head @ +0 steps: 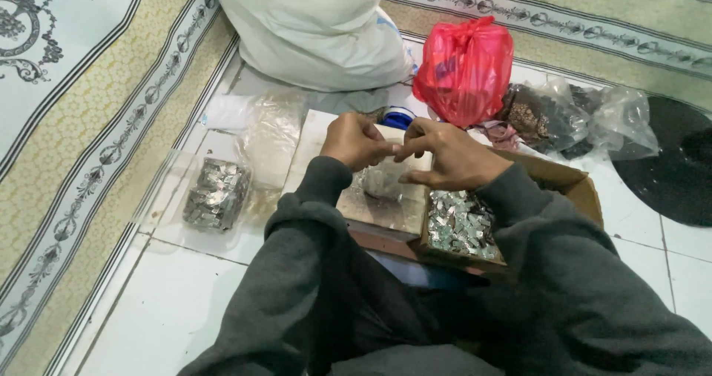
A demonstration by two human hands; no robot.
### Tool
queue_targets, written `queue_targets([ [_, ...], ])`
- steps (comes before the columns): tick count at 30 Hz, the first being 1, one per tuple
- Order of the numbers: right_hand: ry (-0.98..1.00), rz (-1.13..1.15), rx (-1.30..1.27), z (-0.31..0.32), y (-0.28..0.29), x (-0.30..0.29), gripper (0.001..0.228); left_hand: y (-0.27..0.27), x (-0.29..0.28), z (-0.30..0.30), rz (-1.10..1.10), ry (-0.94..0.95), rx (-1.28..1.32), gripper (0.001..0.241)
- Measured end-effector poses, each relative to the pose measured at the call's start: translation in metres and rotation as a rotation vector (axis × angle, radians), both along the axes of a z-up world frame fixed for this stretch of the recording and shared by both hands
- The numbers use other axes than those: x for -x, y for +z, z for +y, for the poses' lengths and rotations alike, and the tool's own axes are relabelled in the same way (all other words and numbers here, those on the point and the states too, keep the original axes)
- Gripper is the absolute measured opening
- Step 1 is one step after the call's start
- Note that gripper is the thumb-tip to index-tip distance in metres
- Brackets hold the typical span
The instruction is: Packing small metal components into plastic bags from a larger pile on the floor
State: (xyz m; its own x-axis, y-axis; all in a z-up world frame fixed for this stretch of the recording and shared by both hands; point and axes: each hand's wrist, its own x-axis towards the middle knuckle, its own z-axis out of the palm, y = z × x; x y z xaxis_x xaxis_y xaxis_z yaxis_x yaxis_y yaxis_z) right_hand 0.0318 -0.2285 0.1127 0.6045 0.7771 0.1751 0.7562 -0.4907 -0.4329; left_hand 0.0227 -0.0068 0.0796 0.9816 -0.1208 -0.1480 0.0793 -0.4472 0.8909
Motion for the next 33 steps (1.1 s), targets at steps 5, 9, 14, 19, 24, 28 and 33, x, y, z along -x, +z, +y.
queue_targets([
  [5, -0.118, -0.068, 0.024, -0.014, -0.020, -0.004, 0.007, -0.024, -0.006, 0.014, 0.094, -0.008, 0.330, 0.034],
  [9, -0.199, -0.100, 0.128, -0.015, -0.014, 0.006, 0.017, -0.026, 0.000, 0.019, 0.137, -0.030, 0.491, 0.041],
  [14, -0.001, -0.104, -0.181, 0.000, -0.003, 0.009, 0.035, -0.051, -0.012, 0.009, 0.057, 0.004, 0.410, 0.032],
  [19, -0.026, -0.064, 0.139, 0.014, 0.006, 0.007, 0.051, -0.038, -0.006, 0.009, -0.020, -0.006, 0.244, 0.039],
  [24, -0.213, -0.375, 0.602, -0.006, -0.013, -0.013, 0.010, -0.015, 0.002, 0.011, -0.087, 0.033, 0.006, 0.044],
  [28, -0.126, -0.308, 0.463, -0.011, -0.017, -0.013, 0.010, -0.005, 0.006, -0.006, -0.040, 0.095, -0.255, 0.057],
  [33, -0.155, -0.364, 0.417, -0.027, -0.044, -0.035, 0.014, 0.006, 0.008, -0.004, -0.009, 0.035, -0.365, 0.032],
])
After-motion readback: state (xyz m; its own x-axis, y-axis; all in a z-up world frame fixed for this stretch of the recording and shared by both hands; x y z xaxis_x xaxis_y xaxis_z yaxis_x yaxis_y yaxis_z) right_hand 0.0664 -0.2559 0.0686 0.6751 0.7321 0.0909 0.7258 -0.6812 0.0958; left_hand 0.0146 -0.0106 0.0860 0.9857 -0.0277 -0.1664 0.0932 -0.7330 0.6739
